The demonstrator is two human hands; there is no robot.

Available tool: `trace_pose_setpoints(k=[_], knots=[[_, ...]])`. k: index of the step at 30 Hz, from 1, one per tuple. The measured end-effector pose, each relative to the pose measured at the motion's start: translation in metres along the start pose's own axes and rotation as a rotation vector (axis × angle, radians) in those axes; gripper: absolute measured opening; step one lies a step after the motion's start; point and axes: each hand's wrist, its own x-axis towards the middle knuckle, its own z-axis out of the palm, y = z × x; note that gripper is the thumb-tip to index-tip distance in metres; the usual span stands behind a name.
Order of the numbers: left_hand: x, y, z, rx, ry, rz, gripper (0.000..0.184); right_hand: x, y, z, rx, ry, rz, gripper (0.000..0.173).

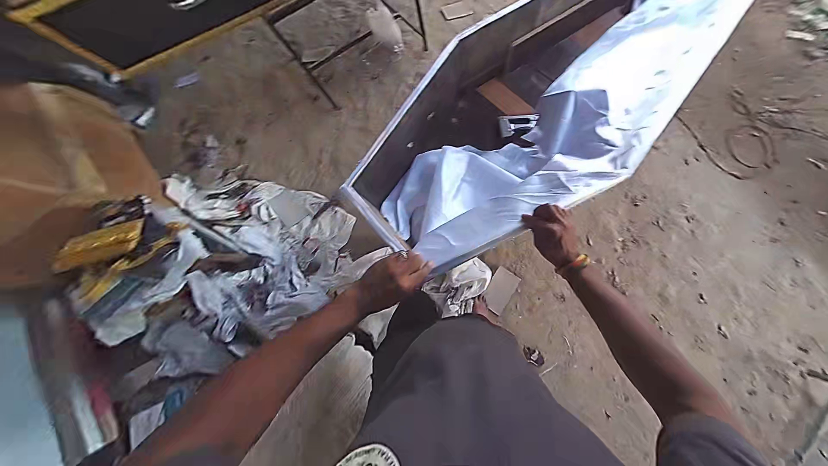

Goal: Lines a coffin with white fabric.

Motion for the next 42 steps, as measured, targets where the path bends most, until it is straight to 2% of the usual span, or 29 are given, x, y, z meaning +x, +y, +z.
trace_pose_setpoints(k=[3, 7, 12, 17, 21, 25, 32, 36, 42], knots=[[0.000, -0.002, 0.007, -0.041, 0.012, 0.003, 0.031, 0.004, 0.001, -0.005, 0.015, -0.004, 0.004, 0.024], [-0.005, -0.004, 0.013, -0.098, 0.054, -0.054, 0.026, 0.011, 0.008, -0.015, 0.098, -0.162, 0.048, 0.023], [-0.009, 0.002, 0.017, -0.082, 0.070, -0.057, 0.026, 0.010, 0.011, -0.011, 0.125, -0.139, 0.036, 0.022], [0.005, 0.001, 0.006, -0.172, -0.081, 0.003, 0.018, 0.014, 0.019, -0.016, 0.207, -0.245, 0.080, 0.021], [0.012, 0.001, 0.001, -0.218, -0.229, -0.051, 0.017, 0.021, 0.018, -0.021, 0.233, -0.320, 0.113, 0.020], [0.015, 0.000, -0.001, -0.211, -0.229, -0.025, 0.017, 0.022, 0.016, -0.027, 0.273, -0.359, 0.139, 0.019], [0.018, 0.006, -0.004, -0.229, -0.317, -0.092, 0.016, 0.015, 0.026, -0.019, 0.281, -0.270, 0.050, 0.019], [0.018, 0.008, -0.003, -0.232, -0.303, -0.112, 0.015, 0.010, 0.021, -0.019, 0.208, -0.239, 0.012, 0.021], [0.016, 0.011, -0.001, -0.221, -0.300, -0.135, 0.016, -0.003, -0.009, -0.001, 0.094, -0.125, -0.127, 0.023]])
